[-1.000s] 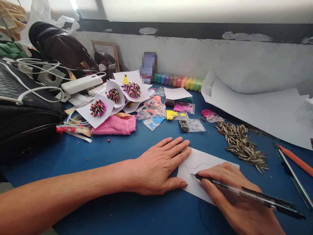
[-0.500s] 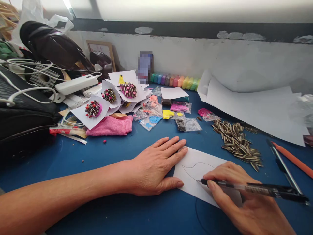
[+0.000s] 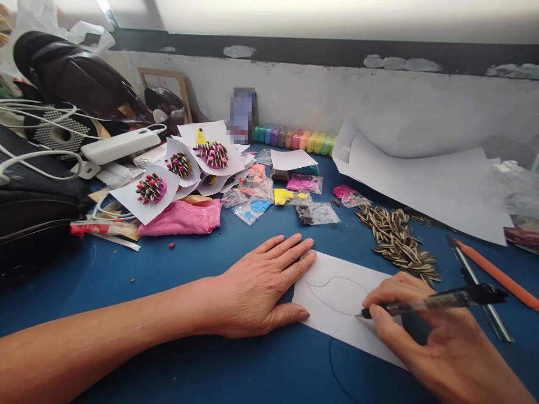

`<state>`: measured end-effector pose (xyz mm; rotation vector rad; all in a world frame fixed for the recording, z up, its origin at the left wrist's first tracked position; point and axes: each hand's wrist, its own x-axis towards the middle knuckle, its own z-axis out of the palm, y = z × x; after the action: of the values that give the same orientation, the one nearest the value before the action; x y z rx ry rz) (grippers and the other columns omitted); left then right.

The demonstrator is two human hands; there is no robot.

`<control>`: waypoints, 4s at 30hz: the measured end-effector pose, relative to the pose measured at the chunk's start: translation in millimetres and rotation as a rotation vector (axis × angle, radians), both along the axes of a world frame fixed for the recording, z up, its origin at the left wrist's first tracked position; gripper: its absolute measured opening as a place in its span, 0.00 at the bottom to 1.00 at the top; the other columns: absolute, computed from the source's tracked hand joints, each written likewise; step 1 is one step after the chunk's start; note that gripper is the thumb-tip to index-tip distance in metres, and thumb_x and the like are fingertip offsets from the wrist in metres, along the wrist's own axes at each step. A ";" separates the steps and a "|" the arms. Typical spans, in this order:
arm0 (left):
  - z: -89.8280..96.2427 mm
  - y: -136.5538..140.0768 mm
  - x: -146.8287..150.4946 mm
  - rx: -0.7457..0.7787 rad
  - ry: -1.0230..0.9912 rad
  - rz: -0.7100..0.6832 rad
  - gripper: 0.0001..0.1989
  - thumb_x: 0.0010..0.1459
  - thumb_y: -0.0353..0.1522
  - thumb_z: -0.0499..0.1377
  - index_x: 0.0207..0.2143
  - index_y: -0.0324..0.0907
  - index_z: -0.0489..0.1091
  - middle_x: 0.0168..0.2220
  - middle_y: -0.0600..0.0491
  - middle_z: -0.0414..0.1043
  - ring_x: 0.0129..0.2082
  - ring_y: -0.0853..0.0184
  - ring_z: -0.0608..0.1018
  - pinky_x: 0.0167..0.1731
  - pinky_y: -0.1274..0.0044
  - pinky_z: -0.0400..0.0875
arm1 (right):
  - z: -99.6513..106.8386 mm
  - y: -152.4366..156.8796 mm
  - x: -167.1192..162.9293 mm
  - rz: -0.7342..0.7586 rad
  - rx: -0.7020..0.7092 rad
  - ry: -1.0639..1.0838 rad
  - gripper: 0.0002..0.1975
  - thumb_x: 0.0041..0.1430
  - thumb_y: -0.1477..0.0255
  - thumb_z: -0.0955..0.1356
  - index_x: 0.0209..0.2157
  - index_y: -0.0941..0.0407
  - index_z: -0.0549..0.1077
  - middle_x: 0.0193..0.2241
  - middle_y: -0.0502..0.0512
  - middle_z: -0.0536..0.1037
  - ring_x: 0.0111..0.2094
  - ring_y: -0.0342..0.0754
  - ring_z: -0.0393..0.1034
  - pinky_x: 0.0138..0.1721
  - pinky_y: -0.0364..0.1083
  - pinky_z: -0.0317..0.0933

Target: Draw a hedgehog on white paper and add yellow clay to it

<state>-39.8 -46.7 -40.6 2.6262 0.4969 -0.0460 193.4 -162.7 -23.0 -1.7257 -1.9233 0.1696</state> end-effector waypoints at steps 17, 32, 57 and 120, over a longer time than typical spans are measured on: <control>-3.1 0.8 -0.4 0.016 0.005 -0.004 0.40 0.67 0.50 0.50 0.71 0.36 0.43 0.72 0.45 0.32 0.72 0.55 0.39 0.69 0.62 0.35 | 6.9 -1.7 9.7 -0.195 -0.181 0.007 0.11 0.53 0.63 0.64 0.22 0.50 0.73 0.24 0.49 0.76 0.25 0.47 0.73 0.25 0.45 0.65; -2.4 0.5 0.5 0.014 0.033 -0.005 0.40 0.67 0.50 0.49 0.71 0.36 0.43 0.72 0.45 0.31 0.72 0.55 0.38 0.69 0.61 0.36 | 7.1 -1.1 12.2 -0.268 -0.156 0.038 0.10 0.50 0.61 0.65 0.22 0.50 0.74 0.25 0.49 0.77 0.26 0.48 0.73 0.28 0.47 0.64; -3.9 0.1 -0.3 0.030 0.009 -0.003 0.40 0.67 0.50 0.49 0.70 0.36 0.45 0.72 0.44 0.33 0.72 0.55 0.39 0.69 0.62 0.36 | 12.3 0.2 -1.7 -0.126 -0.146 0.077 0.10 0.54 0.67 0.65 0.21 0.50 0.74 0.21 0.48 0.76 0.23 0.44 0.72 0.25 0.42 0.65; -3.0 -0.1 -0.5 0.020 0.017 0.000 0.40 0.67 0.50 0.49 0.71 0.38 0.42 0.72 0.45 0.32 0.72 0.57 0.39 0.69 0.62 0.36 | 12.9 -0.8 12.7 -0.187 -0.254 0.035 0.13 0.55 0.61 0.64 0.23 0.51 0.73 0.26 0.50 0.78 0.26 0.47 0.73 0.24 0.44 0.64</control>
<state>-40.3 -46.8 -43.6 2.6476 0.5062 -0.0636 206.1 -163.5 -10.1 -2.0422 -1.7641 0.3847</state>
